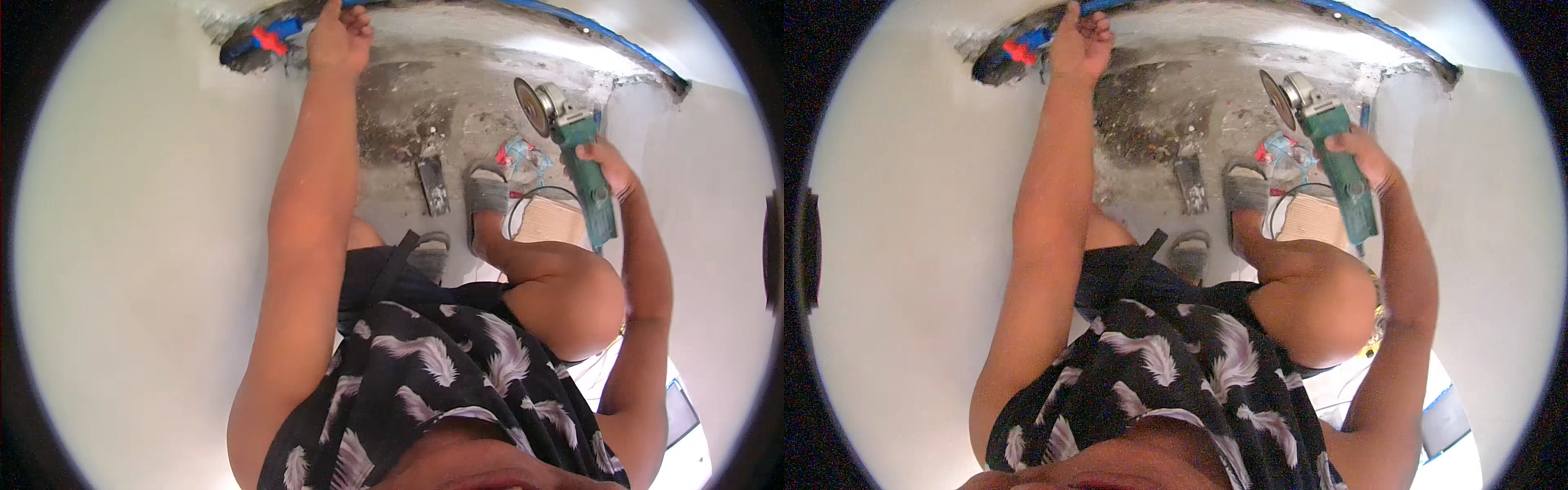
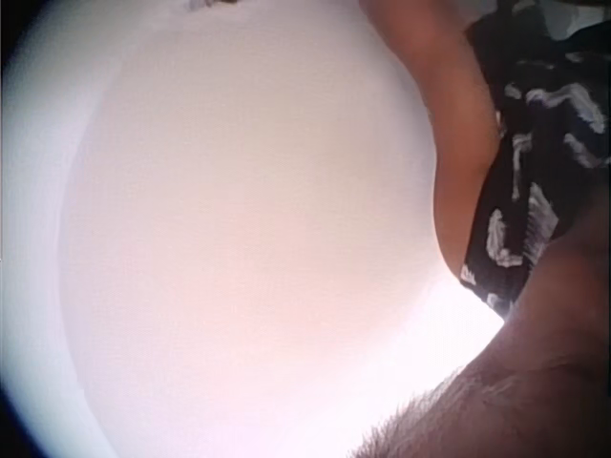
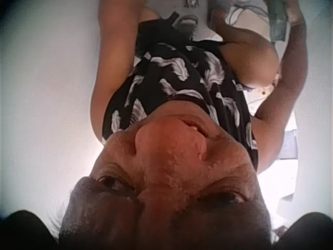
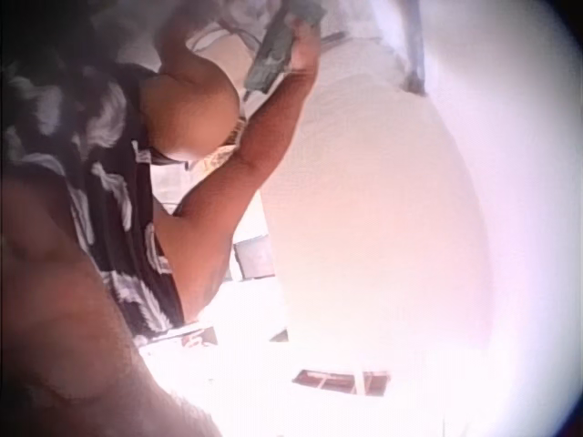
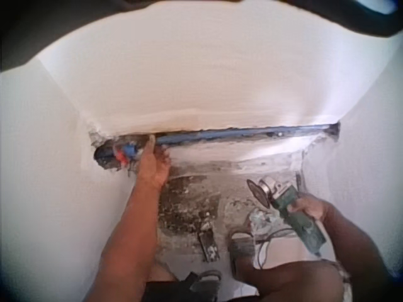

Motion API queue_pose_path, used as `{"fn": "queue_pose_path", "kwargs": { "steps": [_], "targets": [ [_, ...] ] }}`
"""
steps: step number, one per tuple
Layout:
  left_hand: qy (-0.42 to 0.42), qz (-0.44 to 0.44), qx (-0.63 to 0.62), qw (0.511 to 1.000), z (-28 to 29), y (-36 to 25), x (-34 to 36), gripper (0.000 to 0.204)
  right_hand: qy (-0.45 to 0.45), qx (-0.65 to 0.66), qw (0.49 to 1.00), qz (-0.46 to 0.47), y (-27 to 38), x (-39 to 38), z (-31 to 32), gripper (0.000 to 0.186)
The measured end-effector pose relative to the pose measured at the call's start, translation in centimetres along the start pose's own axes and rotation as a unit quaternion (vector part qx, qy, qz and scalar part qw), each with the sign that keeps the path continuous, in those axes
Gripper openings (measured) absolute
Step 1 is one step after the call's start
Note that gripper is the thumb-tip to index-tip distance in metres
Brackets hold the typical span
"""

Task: Repairing or installing water pipes in a wall notch using a scraper and an angle grinder.

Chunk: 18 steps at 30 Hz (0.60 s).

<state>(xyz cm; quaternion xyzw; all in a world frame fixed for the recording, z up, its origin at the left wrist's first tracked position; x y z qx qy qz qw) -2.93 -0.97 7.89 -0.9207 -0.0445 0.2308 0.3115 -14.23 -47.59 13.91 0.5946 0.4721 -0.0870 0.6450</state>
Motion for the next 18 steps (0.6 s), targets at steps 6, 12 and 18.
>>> {"fn": "queue_pose_path", "kwargs": {
  "steps": [6,12,18],
  "targets": [
    [-0.091,-0.093,0.163,0.978,-1.3,-0.2,-0.6,0.016,-0.081,0.136,0.987,0.002,-9.6,-1.5,-0.1,0.061],
    [-0.012,-0.042,-0.134,0.99,-1.4,-0.6,-0.1,0.016,-0.027,0.326,0.939,0.107,-14.7,-3.0,-2.3,0.066],
    [-0.108,-0.173,0.101,0.974,-1.4,-0.3,0.4,0.02,-0.027,0.402,0.911,0.092,-17.3,-3.3,-2.1,0.067]
  ]
}}
Point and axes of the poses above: each hand's wrist, its own x-axis towards the middle knuckle, its own z-axis out of the back of the hand, y = z × x, the point moved 1 cm from there along x, towards the middle knuckle, and after that the axes turned 8 degrees about y, right-handed, at the moved point
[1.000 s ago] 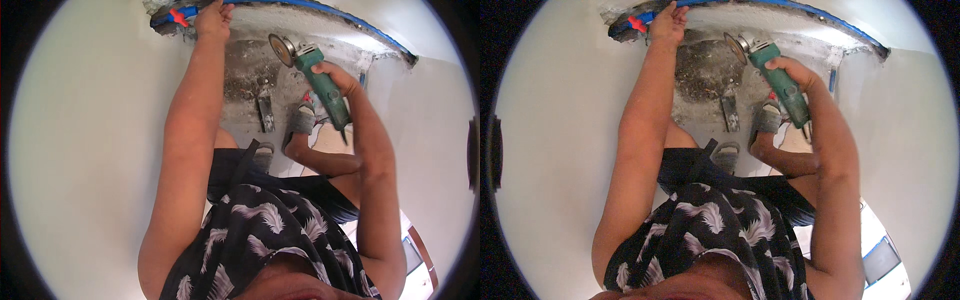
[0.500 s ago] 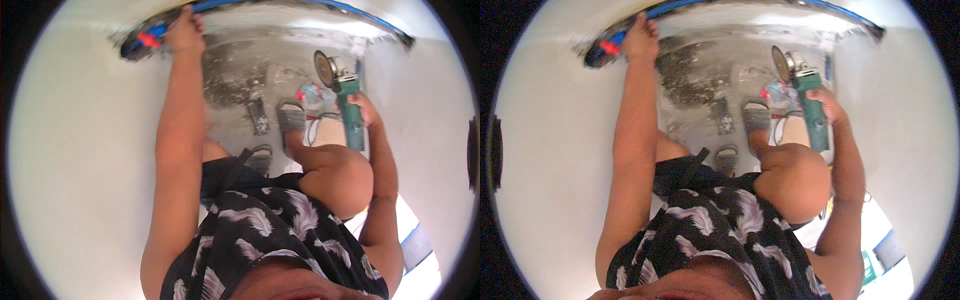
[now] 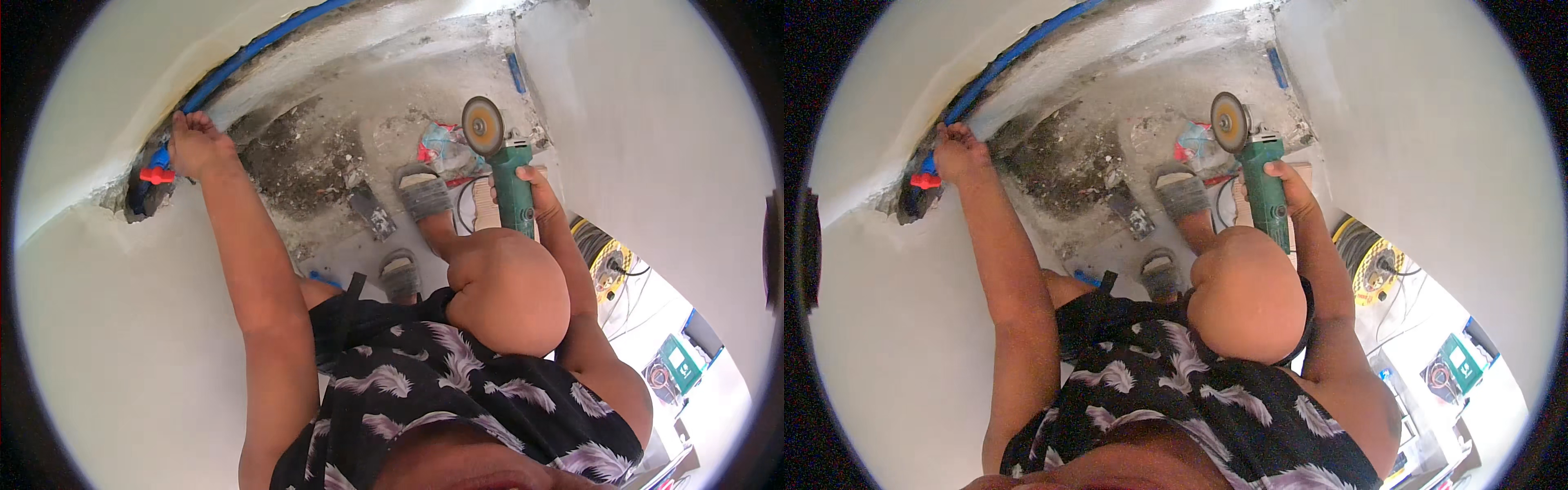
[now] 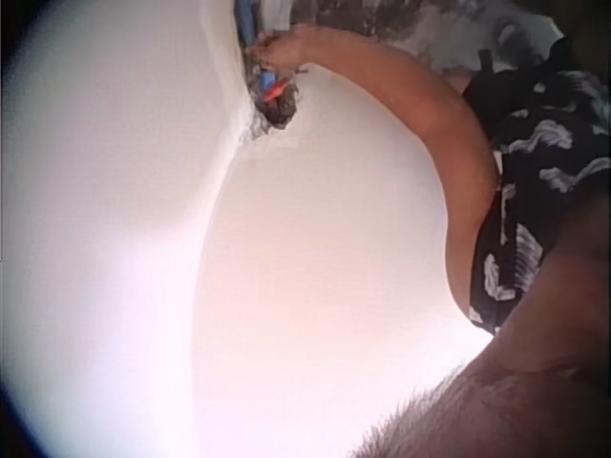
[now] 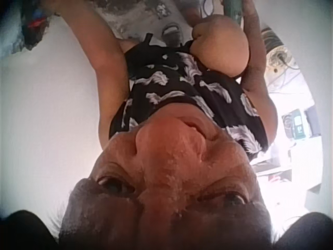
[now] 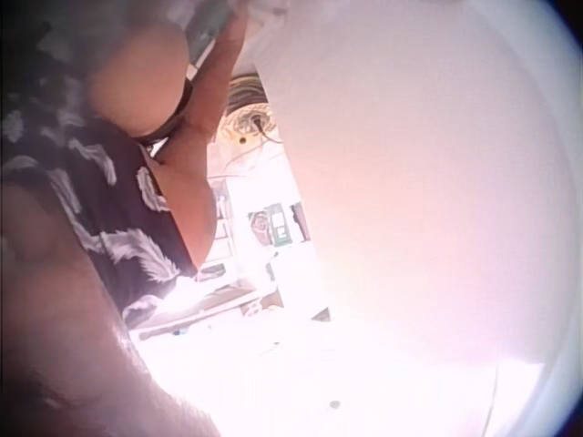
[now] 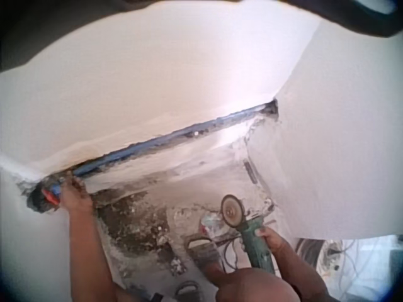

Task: Repairing or installing water pipes in a wall notch using a scraper and an angle grinder.

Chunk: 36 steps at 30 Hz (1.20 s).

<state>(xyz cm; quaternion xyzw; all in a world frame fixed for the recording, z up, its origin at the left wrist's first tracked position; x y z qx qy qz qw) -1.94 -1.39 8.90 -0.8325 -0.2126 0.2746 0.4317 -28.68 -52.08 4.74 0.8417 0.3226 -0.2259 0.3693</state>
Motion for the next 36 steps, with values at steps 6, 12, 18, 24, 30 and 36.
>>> {"fn": "queue_pose_path", "kwargs": {
  "steps": [6,12,18,24,30,36],
  "targets": [
    [-0.005,-0.155,0.255,0.954,-1.1,-0.1,-2.8,0.024,0.005,0.032,0.999,0.025,-0.8,0.3,0.3,0.065],
    [0.054,-0.204,0.343,0.916,1.3,0.0,-1.5,0.025,0.011,0.076,0.996,0.049,-1.4,0.2,0.4,0.067],
    [0.083,0.122,-0.155,0.977,5.6,1.9,5.7,0.023,-0.022,0.083,0.993,0.076,-2.1,-0.8,1.6,0.068],
    [0.264,0.28,0.272,0.882,3.1,13.0,-13.7,0.023,-0.027,0.047,0.989,0.134,-0.7,0.6,1.8,0.068],
    [0.652,0.327,0.316,0.607,1.4,18.3,-34.6,0.098,-0.119,0.058,0.977,0.168,0.6,2.8,1.0,0.065],
    [0.712,0.065,0.471,0.516,-1.8,15.5,-33.6,0.109,-0.139,0.103,0.967,0.186,1.0,5.4,1.1,0.059]
  ]
}}
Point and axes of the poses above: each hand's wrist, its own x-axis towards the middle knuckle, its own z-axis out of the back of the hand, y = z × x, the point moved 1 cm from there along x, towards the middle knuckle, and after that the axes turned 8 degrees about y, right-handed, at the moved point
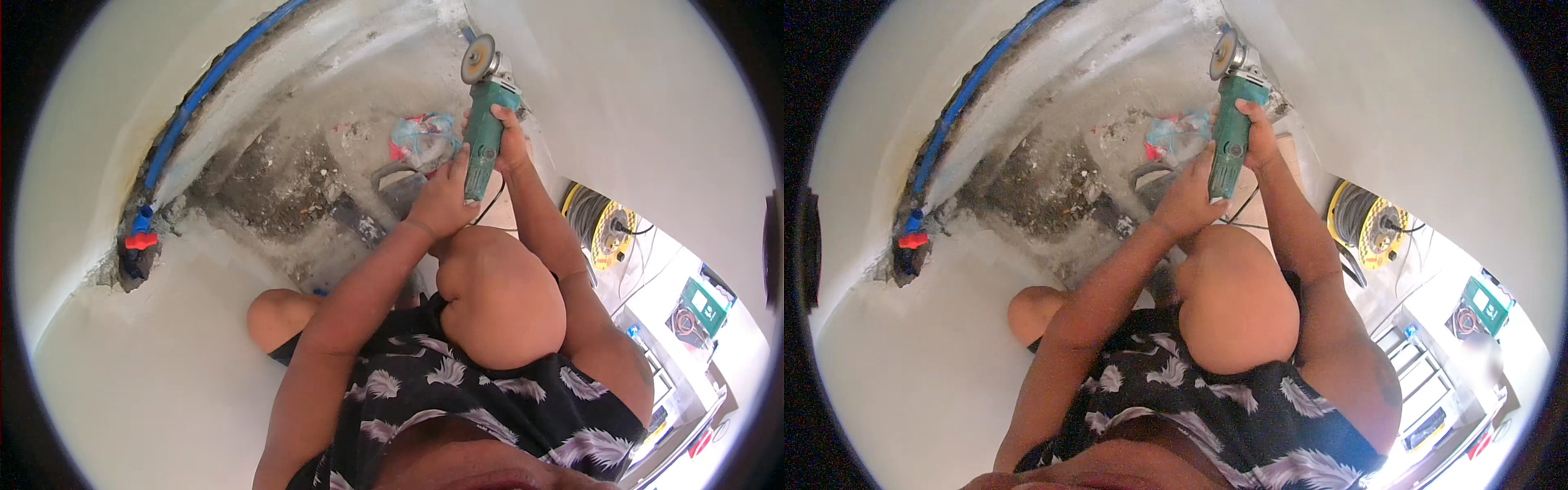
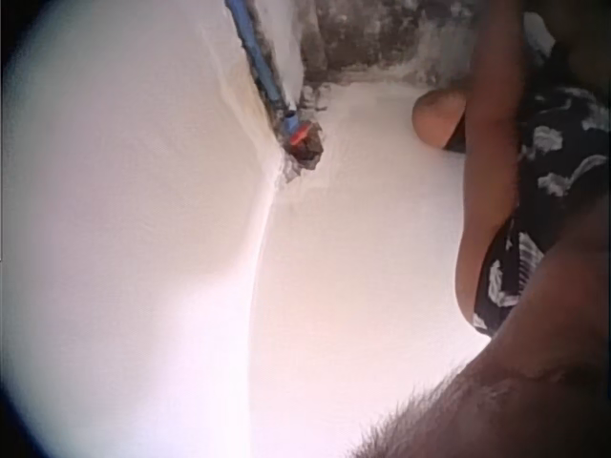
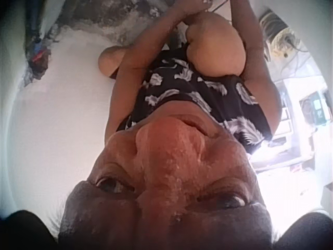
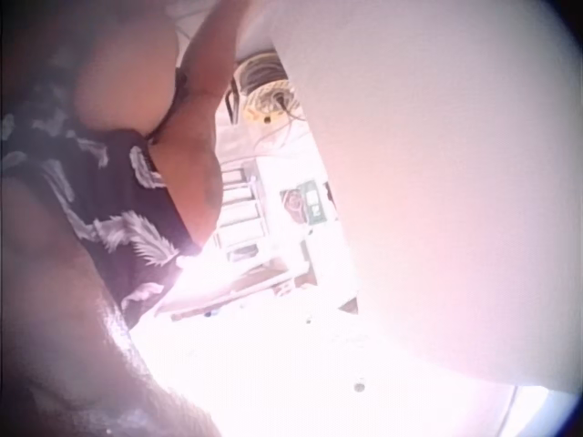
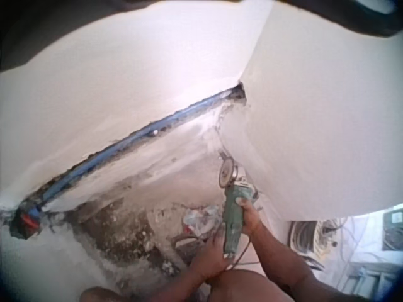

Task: Repairing or installing water pipes in a wall notch using a scraper and an angle grinder.

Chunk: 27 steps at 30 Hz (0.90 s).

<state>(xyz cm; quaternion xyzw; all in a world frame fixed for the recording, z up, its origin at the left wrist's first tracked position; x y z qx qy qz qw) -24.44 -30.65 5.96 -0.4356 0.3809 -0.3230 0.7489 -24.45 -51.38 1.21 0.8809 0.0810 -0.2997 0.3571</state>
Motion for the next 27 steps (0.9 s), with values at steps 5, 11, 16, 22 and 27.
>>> {"fn": "queue_pose_path", "kwargs": {
  "steps": [5,11,16,22,27],
  "targets": [
    [0.092,0.07,0.11,0.987,0.2,0.4,0.0,0.107,0.033,0.047,0.998,-0.001,-0.8,1.2,-0.1,0.054],
    [0.043,0.011,0.178,0.983,-0.9,2.2,-0.3,0.105,0.033,0.01,0.999,0.008,-1.0,1.4,0.2,0.059],
    [-0.012,-0.066,0.16,0.985,-2.1,2.7,-0.5,0.1,0.059,0.064,0.996,-0.034,-0.8,1.5,1.4,0.063],
    [-0.126,0.033,-0.036,0.991,4.7,4.6,-0.9,0.052,0.094,0.076,0.992,-0.041,0.4,-2.7,6.6,0.068],
    [-0.517,0.082,-0.242,0.817,18.9,8.3,-4.7,0.027,0.029,0.019,0.997,-0.075,-0.7,-7.7,11.2,0.069]
  ]
}}
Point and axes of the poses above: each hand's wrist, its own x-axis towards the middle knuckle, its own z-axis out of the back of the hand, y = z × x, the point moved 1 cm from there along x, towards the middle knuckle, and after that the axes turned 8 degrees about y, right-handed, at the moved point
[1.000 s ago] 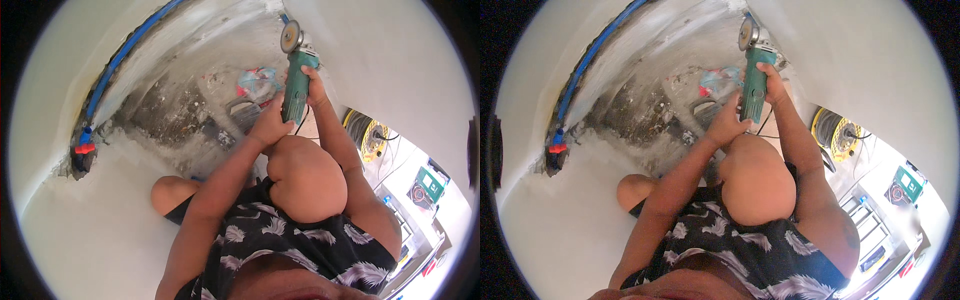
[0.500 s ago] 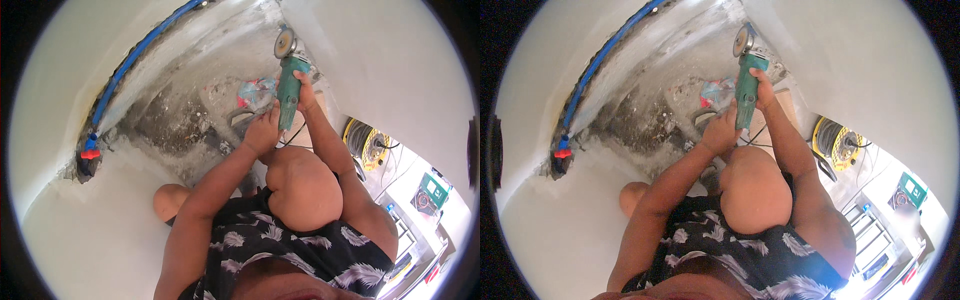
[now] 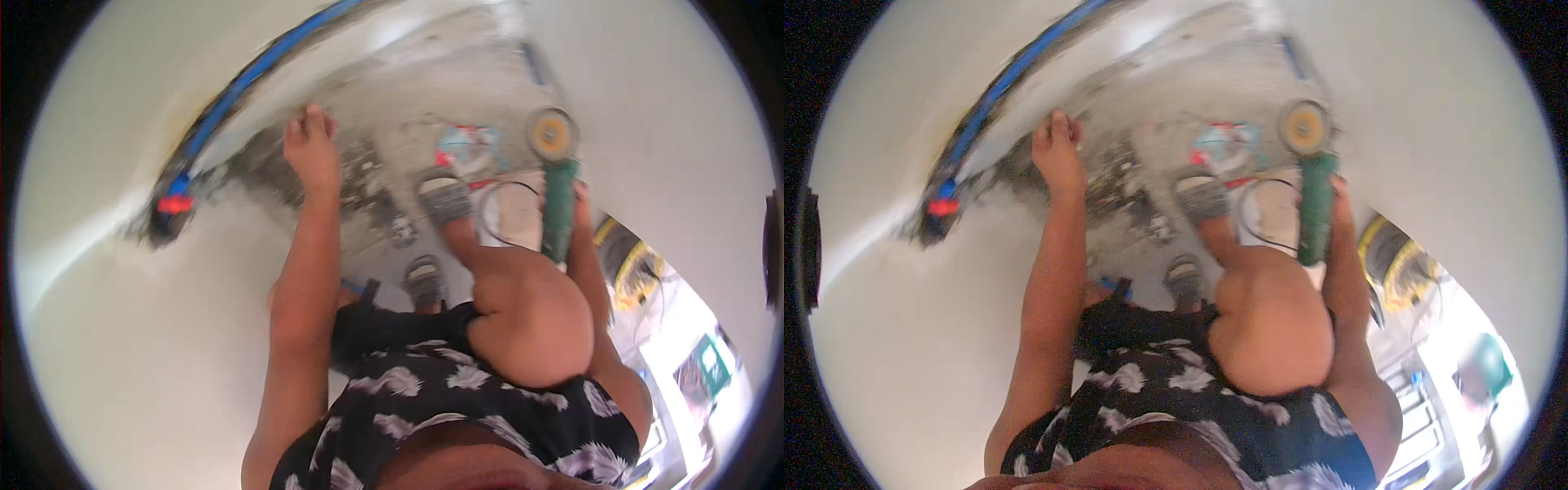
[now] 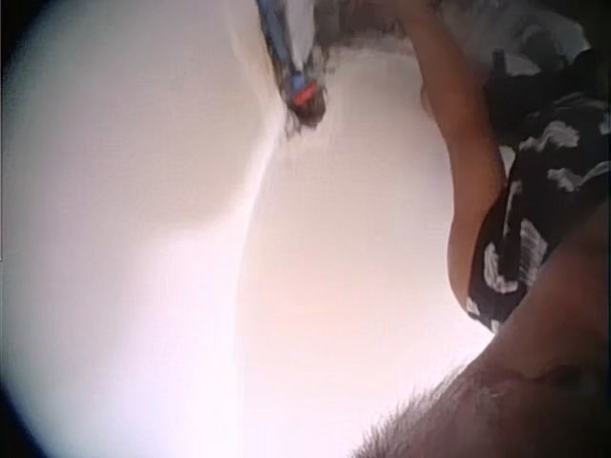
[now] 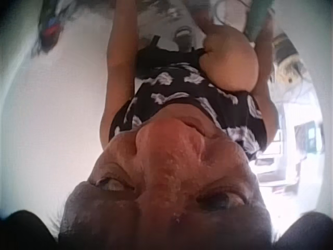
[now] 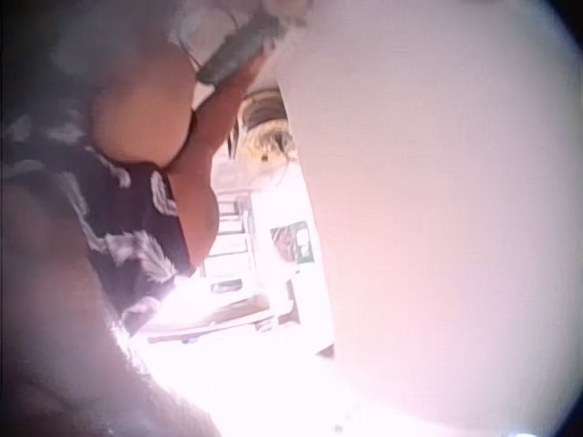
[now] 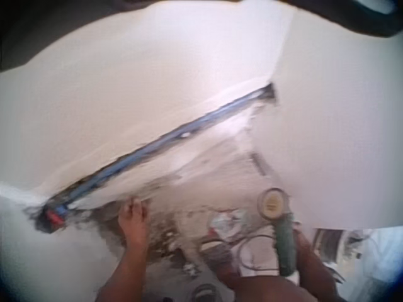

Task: Repairing or installing water pipes in a wall notch using a scraper and an angle grinder.

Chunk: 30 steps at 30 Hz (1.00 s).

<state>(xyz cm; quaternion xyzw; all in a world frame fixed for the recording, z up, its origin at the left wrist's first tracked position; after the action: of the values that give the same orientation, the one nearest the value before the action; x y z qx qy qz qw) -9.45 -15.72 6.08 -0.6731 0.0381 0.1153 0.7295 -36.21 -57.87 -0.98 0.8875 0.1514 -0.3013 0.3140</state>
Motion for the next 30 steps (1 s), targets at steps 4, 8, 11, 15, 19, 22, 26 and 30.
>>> {"fn": "queue_pose_path", "kwargs": {
  "steps": [4,8,11,15,19,22,26,30],
  "targets": [
    [-0.151,0.014,-0.168,0.974,5.8,-2.6,3.5,0.032,0.024,0.035,0.999,-0.015,-2.7,-2.3,1.0,0.075],
    [-0.166,0.026,-0.248,0.954,7.8,-4.3,4.6,0.04,0.029,0.097,0.994,-0.03,-4.2,-3.8,1.1,0.074],
    [-0.154,0.03,-0.284,0.946,7.8,-4.9,5.7,0.043,0.049,0.15,0.987,-0.043,-4.6,-4.9,0.8,0.069],
    [-0.161,0.017,-0.277,0.947,7.8,-4.6,6.6,0.039,0.046,0.176,0.983,-0.037,-6.5,-8.1,-1.3,0.069],
    [-0.151,0.01,-0.281,0.948,8.4,-3.6,7.0,0.036,-0.007,0.139,0.988,-0.071,-10.3,-13.2,-4.8,0.074],
    [-0.12,-0.01,-0.298,0.947,9.9,-2.9,7.8,0.028,-0.027,0.11,0.989,-0.091,-11.3,-14.5,-5.9,0.079],
    [-0.019,0.022,-0.385,0.922,12.8,-1.6,10.0,0.017,-0.045,0.083,0.993,-0.075,-8.9,-11.5,-3.3,0.085],
    [0.041,0.024,-0.375,0.926,14.9,-0.6,11.7,0.029,-0.043,0.128,0.991,-0.022,-6.3,-7.2,1.2,0.091]
  ]
}}
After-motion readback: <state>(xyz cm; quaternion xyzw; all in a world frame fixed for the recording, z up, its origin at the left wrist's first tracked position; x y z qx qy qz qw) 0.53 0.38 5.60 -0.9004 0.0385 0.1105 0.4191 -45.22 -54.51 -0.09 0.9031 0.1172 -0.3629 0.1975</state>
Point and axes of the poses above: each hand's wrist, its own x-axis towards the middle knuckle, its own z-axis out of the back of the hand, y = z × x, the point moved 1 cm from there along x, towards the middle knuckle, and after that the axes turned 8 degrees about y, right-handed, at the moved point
